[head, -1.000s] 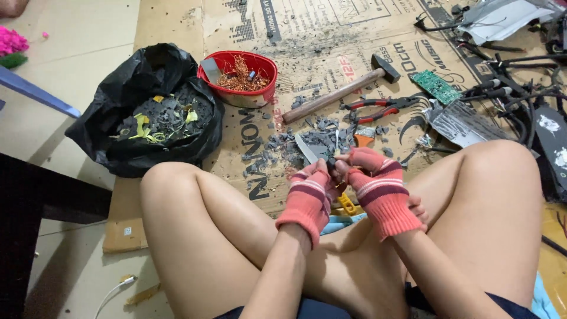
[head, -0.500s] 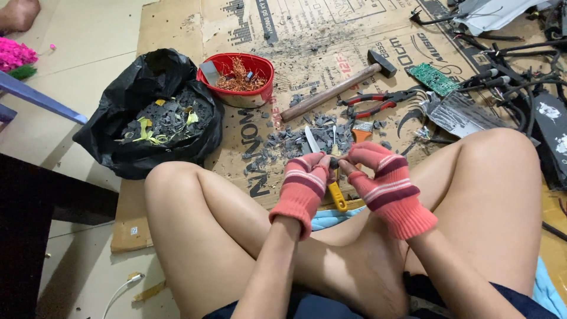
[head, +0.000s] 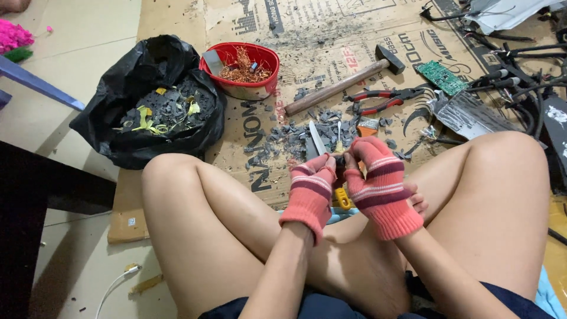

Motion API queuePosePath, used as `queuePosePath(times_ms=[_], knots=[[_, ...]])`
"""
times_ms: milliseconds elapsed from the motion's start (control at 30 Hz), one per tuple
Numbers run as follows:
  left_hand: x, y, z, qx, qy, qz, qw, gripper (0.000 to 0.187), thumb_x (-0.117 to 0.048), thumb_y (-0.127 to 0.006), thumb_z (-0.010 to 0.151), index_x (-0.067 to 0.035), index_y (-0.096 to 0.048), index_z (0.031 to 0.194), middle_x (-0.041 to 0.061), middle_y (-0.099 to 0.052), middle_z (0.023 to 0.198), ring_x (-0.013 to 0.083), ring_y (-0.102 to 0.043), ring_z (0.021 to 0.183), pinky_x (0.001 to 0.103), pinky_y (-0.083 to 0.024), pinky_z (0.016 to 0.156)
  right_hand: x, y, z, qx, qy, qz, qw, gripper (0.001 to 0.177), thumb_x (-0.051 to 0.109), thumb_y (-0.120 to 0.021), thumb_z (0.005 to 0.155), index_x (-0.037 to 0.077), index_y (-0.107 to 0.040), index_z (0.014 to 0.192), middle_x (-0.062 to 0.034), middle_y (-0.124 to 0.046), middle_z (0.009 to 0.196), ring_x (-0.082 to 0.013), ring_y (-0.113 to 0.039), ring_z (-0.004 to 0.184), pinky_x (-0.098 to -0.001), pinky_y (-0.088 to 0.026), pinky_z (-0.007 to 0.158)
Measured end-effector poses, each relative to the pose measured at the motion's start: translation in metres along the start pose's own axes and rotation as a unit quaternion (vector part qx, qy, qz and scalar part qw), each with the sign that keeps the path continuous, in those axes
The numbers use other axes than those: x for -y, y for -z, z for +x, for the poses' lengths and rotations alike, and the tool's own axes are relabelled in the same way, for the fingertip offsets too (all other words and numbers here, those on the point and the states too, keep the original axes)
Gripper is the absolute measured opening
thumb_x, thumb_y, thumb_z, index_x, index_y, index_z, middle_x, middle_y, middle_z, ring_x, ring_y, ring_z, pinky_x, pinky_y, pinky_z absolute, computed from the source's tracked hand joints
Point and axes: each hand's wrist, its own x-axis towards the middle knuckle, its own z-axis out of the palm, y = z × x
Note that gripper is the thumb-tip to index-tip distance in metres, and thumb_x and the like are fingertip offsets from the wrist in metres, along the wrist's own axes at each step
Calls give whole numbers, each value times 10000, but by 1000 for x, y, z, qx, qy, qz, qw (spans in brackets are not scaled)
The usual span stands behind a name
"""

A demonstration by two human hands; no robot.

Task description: Dismantling a circuit board by breaking it into smaller pieces using pliers.

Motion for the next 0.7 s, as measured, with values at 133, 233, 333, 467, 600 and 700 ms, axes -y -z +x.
queuePosePath(times_ms=[133, 233, 333, 467, 600, 700], knots=[[-2, 1, 4, 1, 4, -9, 1000, 504, -259, -667, 972, -9, -590, 1402, 223, -691, 1247, 277, -655, 1197, 402, -505, 1063, -9, -7, -4, -1, -10, -17, 1000, 143, -25, -652, 931, 47, -627, 810, -126, -629, 763, -375, -690, 832, -449, -577, 798], [4, 10, 19, 36, -1, 40, 999, 441, -237, -651, 997, -18, -610, 1378, 219, -703, 1216, 285, -684, 1153, 396, -528, 1044, -5, -5, -4, 0, -35, -17, 999, 143, -35, -645, 924, 55, -615, 818, -111, -600, 755, -356, -672, 809, -435, -575, 774], [7, 18, 38, 89, -6, 87, 992, 373, -210, -671, 988, -48, -654, 1324, 196, -726, 1154, 257, -711, 1082, 390, -562, 1002, 5, 1, -5, 62, -69, -41, 995, 156, -73, -641, 890, 53, -589, 813, -109, -605, 800, -309, -665, 825, -465, -583, 820], [24, 26, 74, 143, 81, -4, 986, 468, -190, -727, 940, 84, -610, 1302, 261, -669, 889, 299, -684, 817, 503, -616, 802, 5, 4, -7, 74, 15, -78, 994, 151, -57, -678, 851, 75, -616, 813, -108, -612, 792, -306, -666, 805, -428, -578, 791], [-41, 31, 7, 156, 22, 225, 962, 441, -179, -669, 934, 35, -632, 1317, 294, -682, 1232, 371, -674, 1167, 474, -528, 1037, 4, 2, -12, 90, -49, -41, 994, 167, -46, -706, 841, 101, -634, 807, -66, -626, 764, -284, -684, 756, -398, -588, 735], [-45, 30, 8, 158, -17, 316, 935, 416, -194, -673, 914, -50, -667, 1305, 202, -709, 1234, 312, -687, 1171, 423, -540, 1041, 4, 1, -15, 125, -184, -25, 975, 118, -12, -585, 974, 49, -623, 880, -110, -629, 765, -277, -667, 746, -425, -591, 788]])
